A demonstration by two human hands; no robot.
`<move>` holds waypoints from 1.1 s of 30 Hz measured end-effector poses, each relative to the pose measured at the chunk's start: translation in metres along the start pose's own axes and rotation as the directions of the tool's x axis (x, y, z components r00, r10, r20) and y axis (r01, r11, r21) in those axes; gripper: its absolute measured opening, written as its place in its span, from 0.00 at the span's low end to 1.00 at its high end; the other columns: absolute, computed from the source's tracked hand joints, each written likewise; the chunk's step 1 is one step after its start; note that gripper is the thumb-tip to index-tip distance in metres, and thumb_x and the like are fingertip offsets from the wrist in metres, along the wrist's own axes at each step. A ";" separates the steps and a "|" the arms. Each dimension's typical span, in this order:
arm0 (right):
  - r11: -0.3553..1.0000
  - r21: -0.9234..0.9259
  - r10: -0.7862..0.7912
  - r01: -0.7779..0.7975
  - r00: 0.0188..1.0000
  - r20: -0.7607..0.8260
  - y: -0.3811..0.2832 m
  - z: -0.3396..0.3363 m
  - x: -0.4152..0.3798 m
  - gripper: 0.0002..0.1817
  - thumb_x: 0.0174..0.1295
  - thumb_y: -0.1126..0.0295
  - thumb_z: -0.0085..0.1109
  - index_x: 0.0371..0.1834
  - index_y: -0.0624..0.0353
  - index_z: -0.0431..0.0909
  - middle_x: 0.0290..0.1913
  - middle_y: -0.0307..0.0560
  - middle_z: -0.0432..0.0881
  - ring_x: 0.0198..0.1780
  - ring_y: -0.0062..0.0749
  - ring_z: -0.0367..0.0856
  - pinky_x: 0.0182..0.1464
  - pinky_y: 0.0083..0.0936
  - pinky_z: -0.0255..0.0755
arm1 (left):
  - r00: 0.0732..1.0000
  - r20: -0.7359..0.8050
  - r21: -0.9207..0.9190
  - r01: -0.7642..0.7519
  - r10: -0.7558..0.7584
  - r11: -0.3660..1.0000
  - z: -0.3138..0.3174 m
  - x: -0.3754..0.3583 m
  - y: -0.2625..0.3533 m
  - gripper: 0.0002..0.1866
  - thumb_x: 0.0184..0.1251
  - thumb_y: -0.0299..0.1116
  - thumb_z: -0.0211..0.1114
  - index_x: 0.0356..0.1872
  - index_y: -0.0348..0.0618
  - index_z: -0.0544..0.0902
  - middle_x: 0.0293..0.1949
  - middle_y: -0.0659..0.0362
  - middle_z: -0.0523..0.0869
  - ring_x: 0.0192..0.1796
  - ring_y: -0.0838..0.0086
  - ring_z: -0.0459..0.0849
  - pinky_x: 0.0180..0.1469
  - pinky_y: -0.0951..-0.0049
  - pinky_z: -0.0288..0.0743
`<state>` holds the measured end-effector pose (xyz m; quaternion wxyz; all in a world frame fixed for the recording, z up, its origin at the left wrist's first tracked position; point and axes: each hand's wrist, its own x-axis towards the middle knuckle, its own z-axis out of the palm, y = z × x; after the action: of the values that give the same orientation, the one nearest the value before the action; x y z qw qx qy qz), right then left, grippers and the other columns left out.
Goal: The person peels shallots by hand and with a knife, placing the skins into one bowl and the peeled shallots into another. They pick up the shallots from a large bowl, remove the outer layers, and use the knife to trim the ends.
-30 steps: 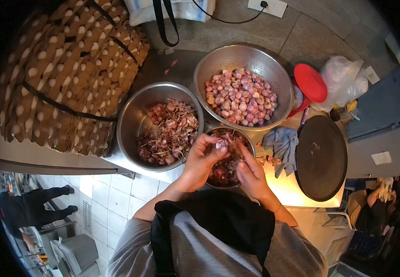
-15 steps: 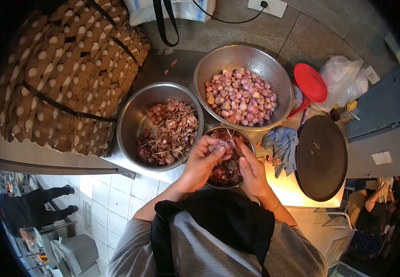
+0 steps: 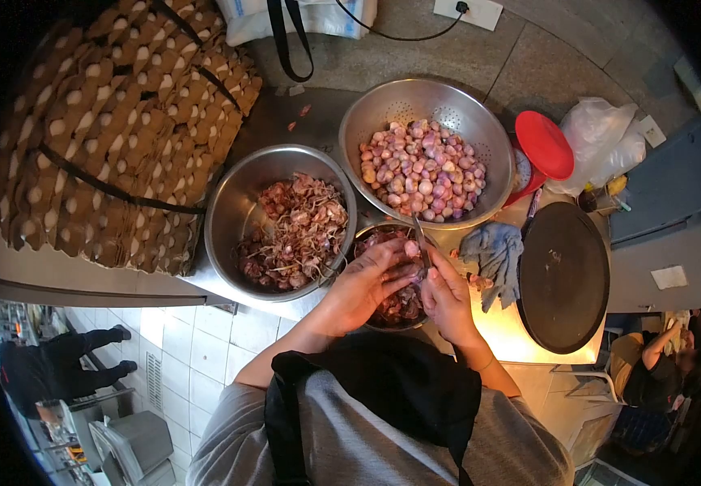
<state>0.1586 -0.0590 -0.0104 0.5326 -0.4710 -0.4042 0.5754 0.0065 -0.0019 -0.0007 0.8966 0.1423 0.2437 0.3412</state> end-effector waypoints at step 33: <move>0.868 -0.414 -0.189 0.276 0.952 0.239 -0.026 -0.016 -0.033 0.26 0.64 0.68 0.42 0.64 0.64 0.53 0.63 0.52 0.62 0.63 0.35 0.61 0.60 0.24 0.55 | 0.994 0.066 0.197 -0.100 0.089 0.975 0.007 -0.012 -0.007 0.14 0.61 0.28 0.57 0.48 0.44 0.72 0.39 0.64 0.79 0.43 0.79 0.77 0.45 0.77 0.72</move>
<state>0.1793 -0.0895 0.0146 0.4360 -0.4698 -0.6274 0.4422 0.0063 -0.0163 0.0060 0.8671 0.2529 0.2441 0.3530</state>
